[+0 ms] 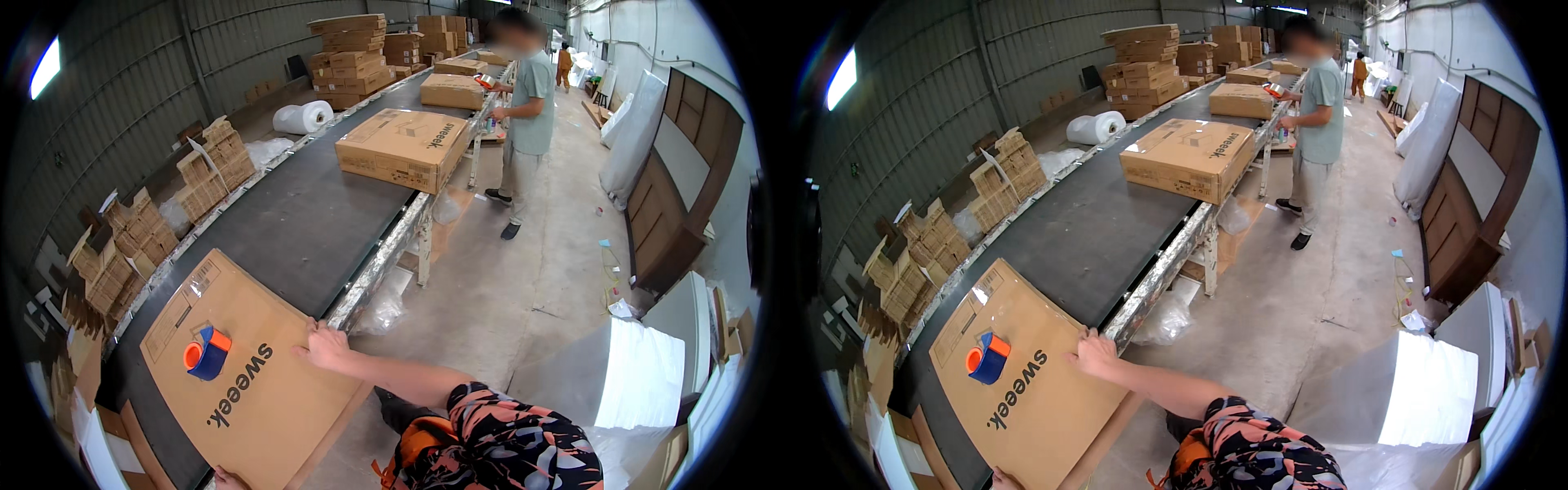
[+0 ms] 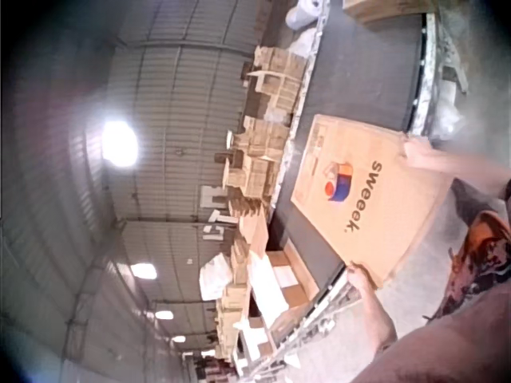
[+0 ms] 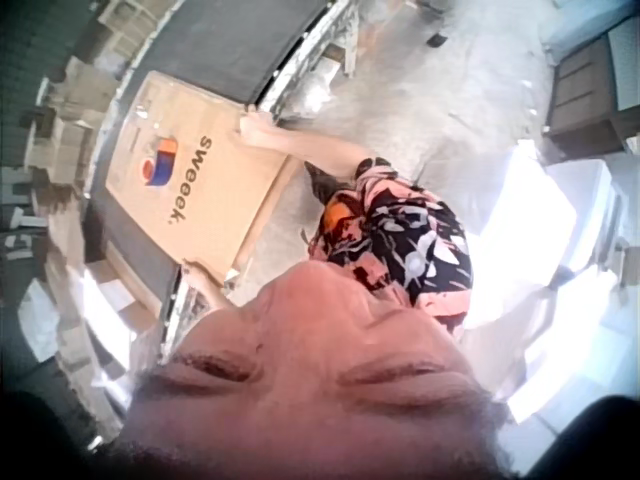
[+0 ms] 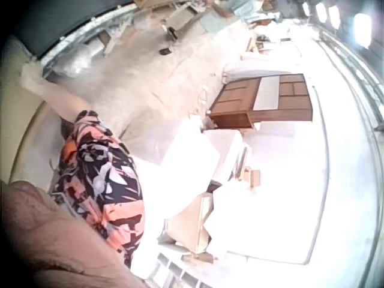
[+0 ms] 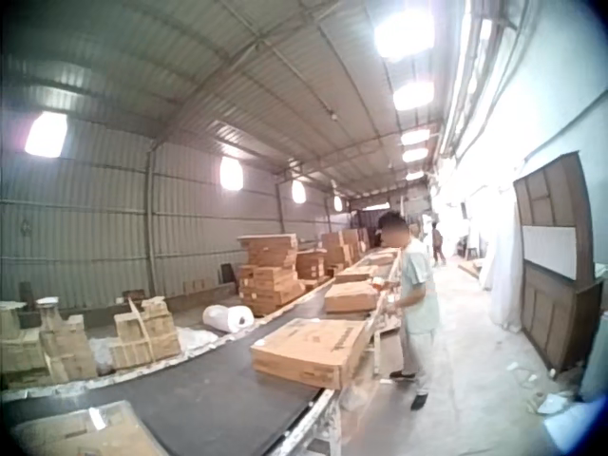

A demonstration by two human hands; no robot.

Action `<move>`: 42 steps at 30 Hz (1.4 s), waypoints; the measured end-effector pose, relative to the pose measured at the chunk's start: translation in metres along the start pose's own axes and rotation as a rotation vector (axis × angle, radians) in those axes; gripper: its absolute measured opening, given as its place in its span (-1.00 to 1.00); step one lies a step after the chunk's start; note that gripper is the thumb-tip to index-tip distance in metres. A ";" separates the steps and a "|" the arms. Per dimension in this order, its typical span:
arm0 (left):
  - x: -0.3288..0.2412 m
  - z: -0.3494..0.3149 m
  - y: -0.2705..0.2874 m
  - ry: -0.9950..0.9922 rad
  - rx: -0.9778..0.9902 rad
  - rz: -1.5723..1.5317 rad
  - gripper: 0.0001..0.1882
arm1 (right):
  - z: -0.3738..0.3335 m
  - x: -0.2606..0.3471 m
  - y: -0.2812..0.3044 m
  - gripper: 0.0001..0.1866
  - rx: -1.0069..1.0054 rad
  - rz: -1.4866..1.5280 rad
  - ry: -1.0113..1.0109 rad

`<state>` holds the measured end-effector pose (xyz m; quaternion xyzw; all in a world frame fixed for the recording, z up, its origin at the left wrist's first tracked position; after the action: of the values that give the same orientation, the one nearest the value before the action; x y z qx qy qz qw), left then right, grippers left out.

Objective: The person packages furniture by applying tape to a cardboard box on a conveyor belt, inserting foam padding and furniture components, and then sealing the box with a tape dispenser.

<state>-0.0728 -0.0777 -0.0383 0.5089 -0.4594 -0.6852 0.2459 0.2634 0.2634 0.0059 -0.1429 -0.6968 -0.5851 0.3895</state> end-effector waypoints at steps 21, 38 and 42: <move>-0.252 -0.073 -0.050 -1.137 0.116 0.547 0.01 | 0.008 0.020 -0.052 -0.45 -0.145 -0.279 1.046; -0.281 -0.056 -0.079 -1.227 0.279 0.328 -0.03 | 0.003 -0.064 -0.013 -0.36 0.160 1.740 -0.990; -0.295 -0.065 -0.071 -1.203 0.318 0.268 0.05 | 0.000 -0.076 -0.025 -0.29 0.211 1.568 -0.823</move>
<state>0.1027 0.1671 0.0345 0.0034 -0.6729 -0.7380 -0.0499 0.2967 0.2764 -0.0651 -0.7406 -0.5337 0.0143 0.4079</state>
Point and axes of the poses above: each hand's wrist, its own z-axis towards the middle knuckle, its own y-axis out of the back of the hand, x = y × z, the point moved 6 cm from there along z, towards the middle knuckle, and after that the axes turned 5 degrees about z, right-handed, at the moved point
